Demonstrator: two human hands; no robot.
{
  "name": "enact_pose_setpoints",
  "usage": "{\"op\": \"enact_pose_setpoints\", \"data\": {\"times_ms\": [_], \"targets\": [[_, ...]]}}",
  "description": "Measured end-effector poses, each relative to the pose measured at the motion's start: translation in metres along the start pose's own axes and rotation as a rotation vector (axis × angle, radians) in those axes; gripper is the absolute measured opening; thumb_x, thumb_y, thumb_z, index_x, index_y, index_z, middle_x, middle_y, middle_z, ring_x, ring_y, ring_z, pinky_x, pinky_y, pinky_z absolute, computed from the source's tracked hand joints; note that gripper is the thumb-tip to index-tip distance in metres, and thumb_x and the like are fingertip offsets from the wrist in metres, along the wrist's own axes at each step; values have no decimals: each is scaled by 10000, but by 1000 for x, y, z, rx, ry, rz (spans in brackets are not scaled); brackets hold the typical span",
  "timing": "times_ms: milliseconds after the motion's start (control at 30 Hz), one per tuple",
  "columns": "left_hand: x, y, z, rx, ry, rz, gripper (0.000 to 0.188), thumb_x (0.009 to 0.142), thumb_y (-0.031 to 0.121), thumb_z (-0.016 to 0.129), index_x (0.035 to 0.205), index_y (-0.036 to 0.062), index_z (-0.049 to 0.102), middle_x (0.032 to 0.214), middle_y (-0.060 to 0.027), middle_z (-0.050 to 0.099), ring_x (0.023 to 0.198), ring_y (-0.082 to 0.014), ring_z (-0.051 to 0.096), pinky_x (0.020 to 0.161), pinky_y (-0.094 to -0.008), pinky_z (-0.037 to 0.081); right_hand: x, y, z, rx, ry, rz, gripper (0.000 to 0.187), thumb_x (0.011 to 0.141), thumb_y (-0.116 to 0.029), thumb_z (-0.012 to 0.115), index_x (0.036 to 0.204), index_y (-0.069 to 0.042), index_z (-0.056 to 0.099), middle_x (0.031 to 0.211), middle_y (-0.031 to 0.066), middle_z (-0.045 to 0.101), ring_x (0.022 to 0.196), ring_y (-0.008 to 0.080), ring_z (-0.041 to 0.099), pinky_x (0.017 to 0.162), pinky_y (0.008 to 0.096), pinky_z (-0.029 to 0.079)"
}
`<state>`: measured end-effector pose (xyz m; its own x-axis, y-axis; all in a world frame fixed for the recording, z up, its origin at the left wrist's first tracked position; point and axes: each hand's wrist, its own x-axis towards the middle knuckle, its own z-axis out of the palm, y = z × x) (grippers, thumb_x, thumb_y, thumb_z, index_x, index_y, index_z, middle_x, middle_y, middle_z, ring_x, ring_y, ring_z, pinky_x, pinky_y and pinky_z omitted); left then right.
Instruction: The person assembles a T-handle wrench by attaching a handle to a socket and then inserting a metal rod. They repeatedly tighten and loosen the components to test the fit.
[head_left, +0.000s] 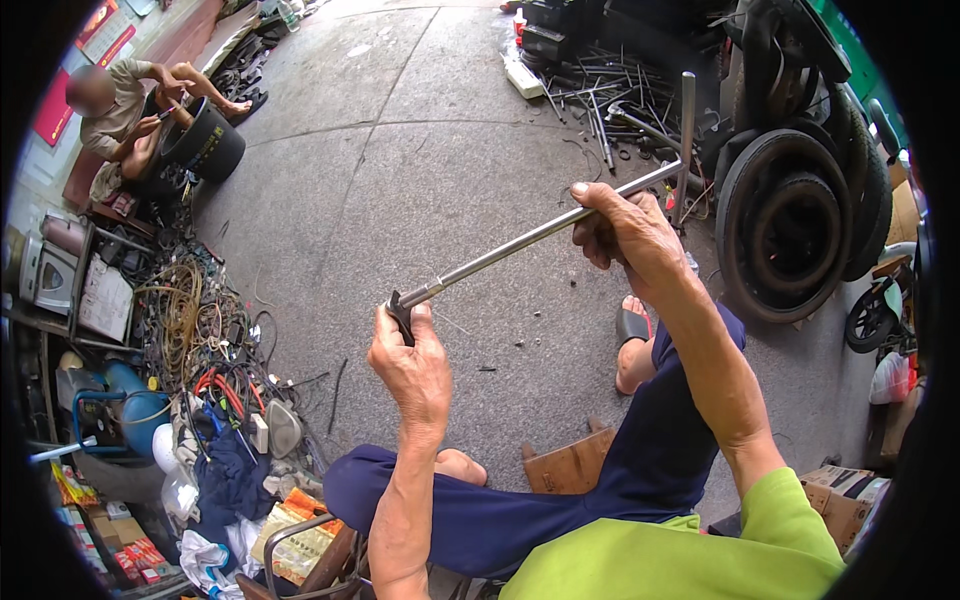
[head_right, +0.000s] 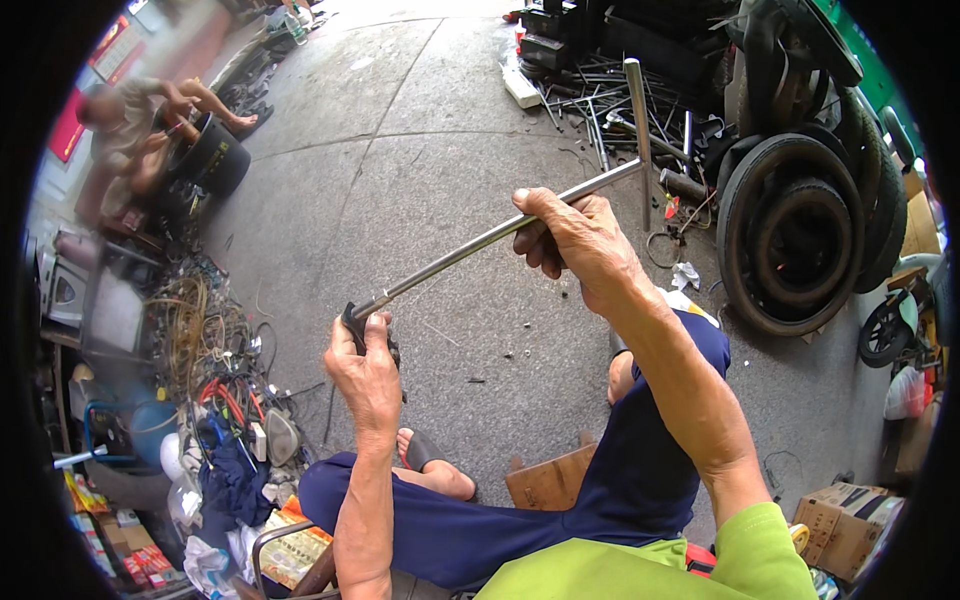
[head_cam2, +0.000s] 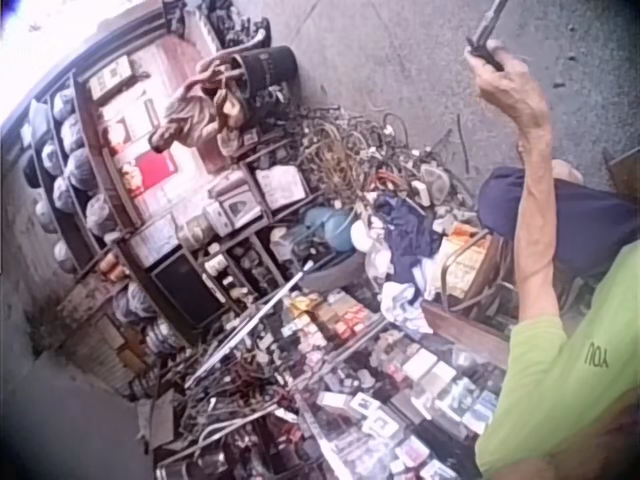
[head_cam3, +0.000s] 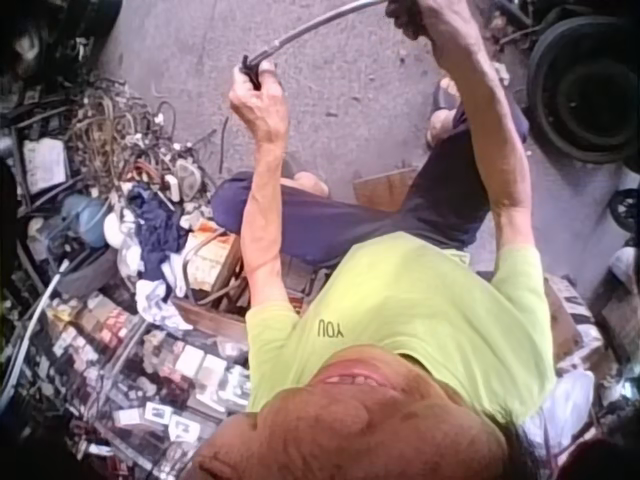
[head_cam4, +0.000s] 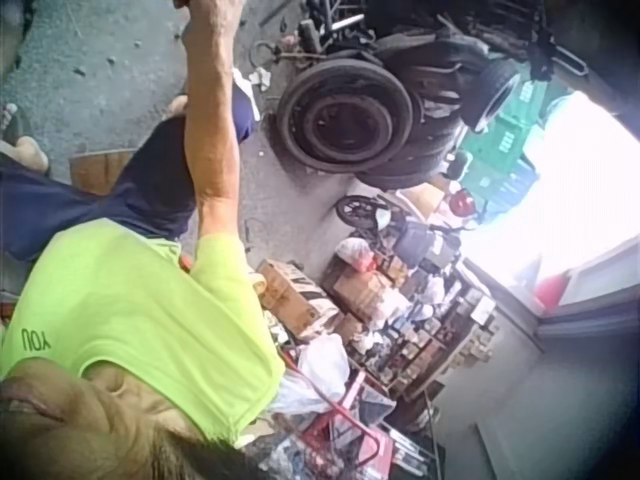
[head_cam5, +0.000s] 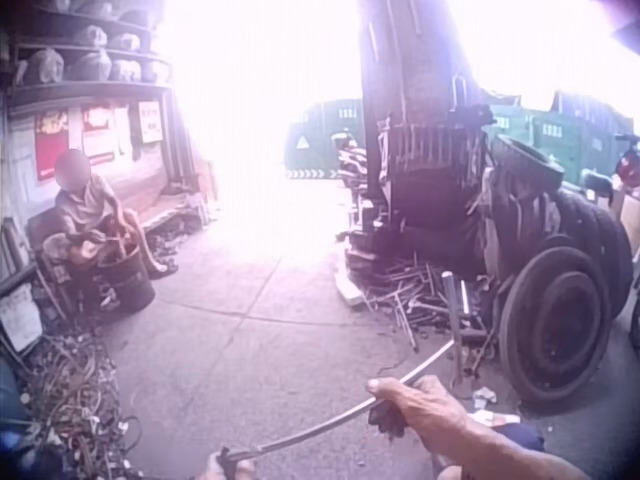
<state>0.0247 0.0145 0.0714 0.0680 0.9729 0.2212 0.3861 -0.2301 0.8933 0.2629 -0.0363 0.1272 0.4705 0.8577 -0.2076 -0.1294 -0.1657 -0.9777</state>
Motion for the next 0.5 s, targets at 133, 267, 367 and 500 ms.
{"op": "enact_pose_setpoints", "data": {"times_ms": [133, 267, 367, 500], "targets": [[-1, 2, -1, 11, 5, -2, 126, 923, 113, 589, 856, 8, 568, 596, -9, 474, 535, -89, 416, 483, -298, 342, 1, -1, -4, 36, -58, 11, 383, 879, -369, 675, 731, -16, 676, 613, 81, 647, 475, 86, 552, 448, 213, 433], [-1, 0, 0, 16, 25, 18, 134, 927, 114, 584, 852, 5, 564, 600, -12, 476, 541, -85, 419, 491, -292, 351, 0, -4, -6, 84, -144, 45, 373, 877, -374, 681, 780, -14, 678, 674, 71, 652, 544, 88, 564, 528, 207, 470], [1, 1, 1, -5, 32, -6, 138, 927, 112, 584, 846, 3, 560, 608, -11, 479, 548, -83, 422, 495, -290, 355, -1, -2, -7, 134, -197, 69, 346, 869, -354, 690, 836, -9, 678, 725, 64, 651, 605, 103, 580, 573, 214, 484], [3, 0, -2, -11, 52, -31, 137, 924, 108, 589, 842, 4, 552, 624, -7, 486, 558, -81, 427, 496, -290, 359, -2, 1, -5, 257, -268, 107, 287, 881, -257, 642, 946, 21, 669, 831, 82, 657, 682, 113, 595, 628, 243, 509]]}}
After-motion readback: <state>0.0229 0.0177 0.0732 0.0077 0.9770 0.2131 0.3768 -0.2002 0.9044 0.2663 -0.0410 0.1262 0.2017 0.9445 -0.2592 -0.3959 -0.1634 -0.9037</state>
